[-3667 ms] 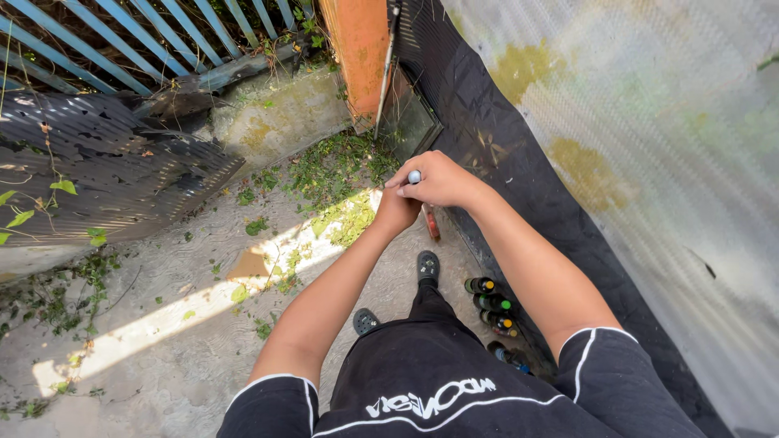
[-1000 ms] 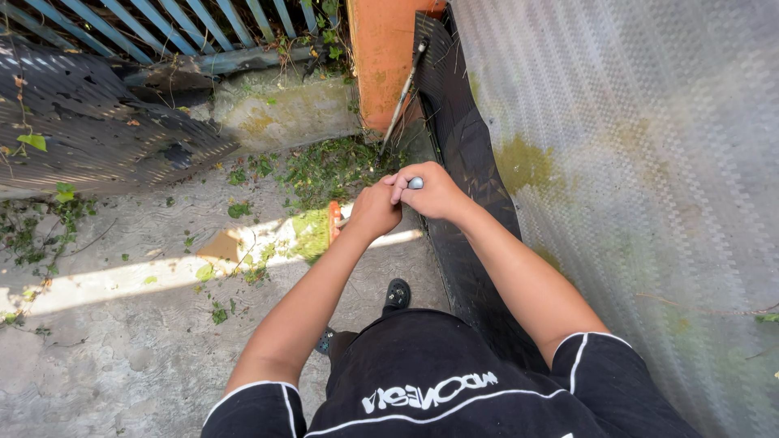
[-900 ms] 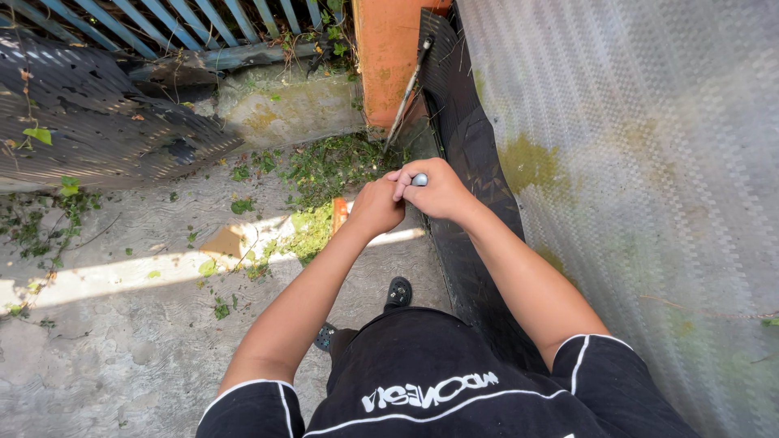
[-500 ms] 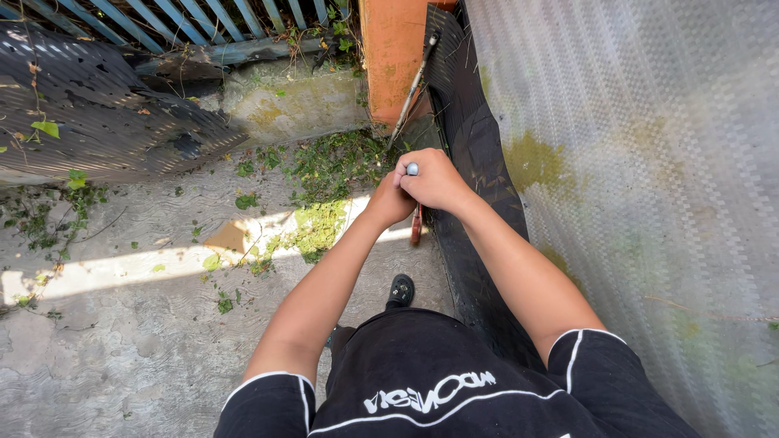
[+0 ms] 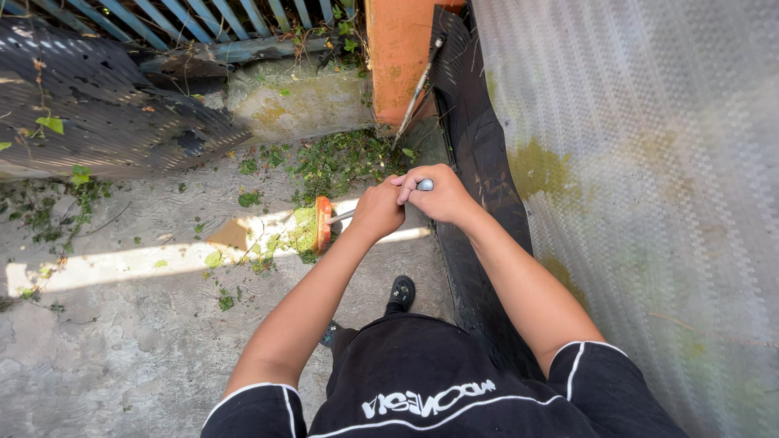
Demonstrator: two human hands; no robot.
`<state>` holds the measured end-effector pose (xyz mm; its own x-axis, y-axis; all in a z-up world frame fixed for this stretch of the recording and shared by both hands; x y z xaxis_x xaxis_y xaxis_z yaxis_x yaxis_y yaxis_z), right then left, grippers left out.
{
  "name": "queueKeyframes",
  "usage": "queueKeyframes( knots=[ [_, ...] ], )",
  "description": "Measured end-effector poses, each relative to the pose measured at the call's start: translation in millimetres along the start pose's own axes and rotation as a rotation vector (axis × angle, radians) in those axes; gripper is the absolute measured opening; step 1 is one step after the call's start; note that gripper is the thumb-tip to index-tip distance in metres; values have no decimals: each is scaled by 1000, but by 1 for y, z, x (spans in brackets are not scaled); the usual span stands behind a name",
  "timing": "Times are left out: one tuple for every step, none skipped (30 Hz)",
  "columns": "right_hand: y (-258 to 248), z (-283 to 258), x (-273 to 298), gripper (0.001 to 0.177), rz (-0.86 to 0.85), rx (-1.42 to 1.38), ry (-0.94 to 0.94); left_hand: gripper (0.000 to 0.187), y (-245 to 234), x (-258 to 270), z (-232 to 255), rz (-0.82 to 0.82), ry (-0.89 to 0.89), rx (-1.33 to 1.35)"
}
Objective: The person moves metal chair frames, a broom, and a long metal pipe in an outdoor paved area by hand, occasionally clearing plastic sheeting.
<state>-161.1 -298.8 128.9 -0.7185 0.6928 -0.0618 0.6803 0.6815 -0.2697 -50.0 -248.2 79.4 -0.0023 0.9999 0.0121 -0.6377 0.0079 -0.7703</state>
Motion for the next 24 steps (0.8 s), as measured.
queueKeyframes(
  knots=[
    [0,-9,-1,12,-4,11,-6,27,-6,0,2,12,13,33],
    [1,-18,-1,12,-10,19,-9,28,-12,1,4,22,23,66],
    [2,-27,-3,12,-21,30,-17,29,-17,2,6,33,34,99],
    [2,-36,-5,12,-33,40,-26,24,-17,2,4,-8,-14,89],
    [4,-45,-7,12,-45,51,-34,18,-17,3,1,-48,-62,80],
    [7,-53,-9,11,-68,90,-35,13,-18,4,-4,-86,-110,71],
    [11,-59,-10,11,-90,130,-36,15,-19,7,-6,-73,-121,95],
    [15,-63,-12,11,-112,168,-40,16,-20,10,-9,-60,-133,118],
    [21,-64,-15,11,-131,192,-26,18,-19,13,-12,-46,-145,141],
    [29,-62,-17,11,-151,216,-10,18,-16,19,-20,-52,-194,155],
    [39,-58,-18,11,-172,240,5,18,-13,26,-27,-57,-243,169],
    [51,-51,-20,11,-202,231,29,19,-9,33,-35,-62,-289,184],
    [65,-43,-20,11,-231,223,54,19,-8,41,-43,-46,-312,168],
    [77,-32,-21,11,-262,215,79,18,-6,50,-52,-31,-335,153],
    [87,-24,-21,10,-270,149,31,18,-5,58,-61,-15,-358,138],
    [98,-15,-20,9,-278,82,-15,18,-3,67,-73,-19,-408,88],
    [109,-5,-20,9,-287,14,-60,17,-2,76,-86,-24,-459,38],
    [121,7,-19,9,-306,-36,-60,17,-2,86,-98,-30,-510,-12],
    [134,19,-18,10,-325,-85,-60,18,-2,95,-110,-58,-553,-42],
    [145,30,-17,11,-340,-132,-59,20,-1,103,-122,-87,-592,-72],
    [157,40,-16,12,-360,-181,-70,21,0,112,-133,-117,-631,-102],
    [169,49,-15,13,-378,-228,-79,24,0,117,-139,-84,-595,-109],
    [179,56,-13,14,-396,-274,-88,27,-1,123,-144,-50,-560,-117],
    [187,61,-13,14,-400,-280,-82,30,-3,127,-148,-18,-522,-125]
  ],
)
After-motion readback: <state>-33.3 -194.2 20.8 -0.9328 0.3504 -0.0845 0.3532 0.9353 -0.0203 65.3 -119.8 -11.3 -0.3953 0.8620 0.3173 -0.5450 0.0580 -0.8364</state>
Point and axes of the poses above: each hand's wrist, its own x-axis away from the middle knuckle, its own y-axis out of the palm, z = x × y, the point moved 6 cm from there along -x, towards the middle knuckle, and after that the axes turned 4 degrees about -y, right-handed, at the moved point
